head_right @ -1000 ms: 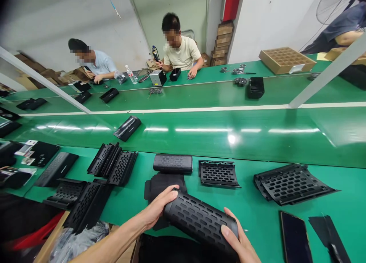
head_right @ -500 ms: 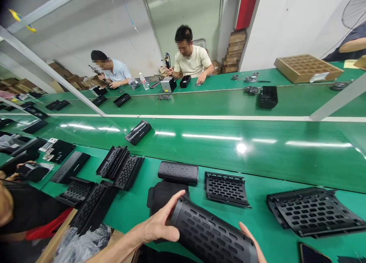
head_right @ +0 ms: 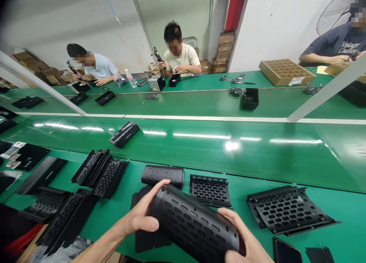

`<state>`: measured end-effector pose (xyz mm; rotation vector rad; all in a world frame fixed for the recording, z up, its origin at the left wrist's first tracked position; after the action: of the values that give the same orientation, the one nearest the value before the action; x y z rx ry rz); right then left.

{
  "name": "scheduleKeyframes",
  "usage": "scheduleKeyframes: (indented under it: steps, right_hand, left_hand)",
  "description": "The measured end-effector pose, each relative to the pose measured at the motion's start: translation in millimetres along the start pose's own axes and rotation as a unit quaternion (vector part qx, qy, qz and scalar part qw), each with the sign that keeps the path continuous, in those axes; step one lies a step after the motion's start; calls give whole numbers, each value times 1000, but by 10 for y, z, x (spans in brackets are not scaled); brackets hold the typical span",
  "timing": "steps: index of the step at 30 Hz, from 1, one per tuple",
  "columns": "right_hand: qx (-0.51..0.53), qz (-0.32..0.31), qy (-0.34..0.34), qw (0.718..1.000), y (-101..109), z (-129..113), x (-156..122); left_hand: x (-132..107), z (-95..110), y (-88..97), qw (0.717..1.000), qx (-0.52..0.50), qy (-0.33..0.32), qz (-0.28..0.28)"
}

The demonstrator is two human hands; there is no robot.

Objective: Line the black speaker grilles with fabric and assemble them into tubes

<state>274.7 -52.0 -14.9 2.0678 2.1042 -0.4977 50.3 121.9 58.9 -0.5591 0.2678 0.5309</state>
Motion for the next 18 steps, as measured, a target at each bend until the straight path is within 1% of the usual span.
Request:
scheduleKeyframes:
  steps: [4, 5, 7, 8, 9, 11, 12, 13, 14, 15, 16, 18]
  right_hand:
    - [-38, -69, -11, 997, 46, -592, 265]
    - [-41, -79, -11, 996, 62, -697, 345]
    - [-35, -78, -5, 996, 142, -825, 538]
    - [-20, -65, 5, 998, 213, -858, 657]
    - [2, -41, 16, 999, 315, -873, 793]
    - [41, 28, 42, 998, 592, -858, 1109]
    - [52, 65, 51, 995, 752, -829, 1282]
    - [57, 104, 54, 991, 923, -790, 1458]
    - [60, 140, 52, 987, 1092, -740, 1633]
    - [60, 176, 45, 981, 1262, -682, 1796]
    - [59, 213, 35, 975, 1432, -616, 1939]
    - [52, 276, 5, 960, 1744, -463, 2148]
  left_hand:
    - [274, 410, 21, 998, 66, 12, -5]
    - [367, 501, 50, 996, 90, 14, -1]
    - [582, 672, 148, 991, 134, 3, 18]
    - [696, 753, 229, 988, 149, -14, 43]
    - [801, 825, 337, 983, 159, -33, 84]
    - [934, 926, 574, 965, 162, -70, 194]
    - [951, 943, 658, 953, 159, -84, 245]
    - [942, 934, 701, 942, 154, -94, 284]
    - [919, 897, 695, 936, 151, -98, 303]
    - [887, 832, 648, 936, 149, -96, 304]
    - [848, 733, 578, 940, 151, -84, 293]
    - [737, 430, 438, 953, 162, -33, 255]
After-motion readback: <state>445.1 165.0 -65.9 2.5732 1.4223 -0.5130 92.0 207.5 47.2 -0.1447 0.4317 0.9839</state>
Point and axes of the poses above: each hand's wrist, its own x-axis towards the middle knuckle, its own y-axis out of the back of the hand, z = x × y, the point moved 10 cm from there along x, towards the middle knuckle, and after that the axes turned 7 degrees about y, right-handed, at the moved point
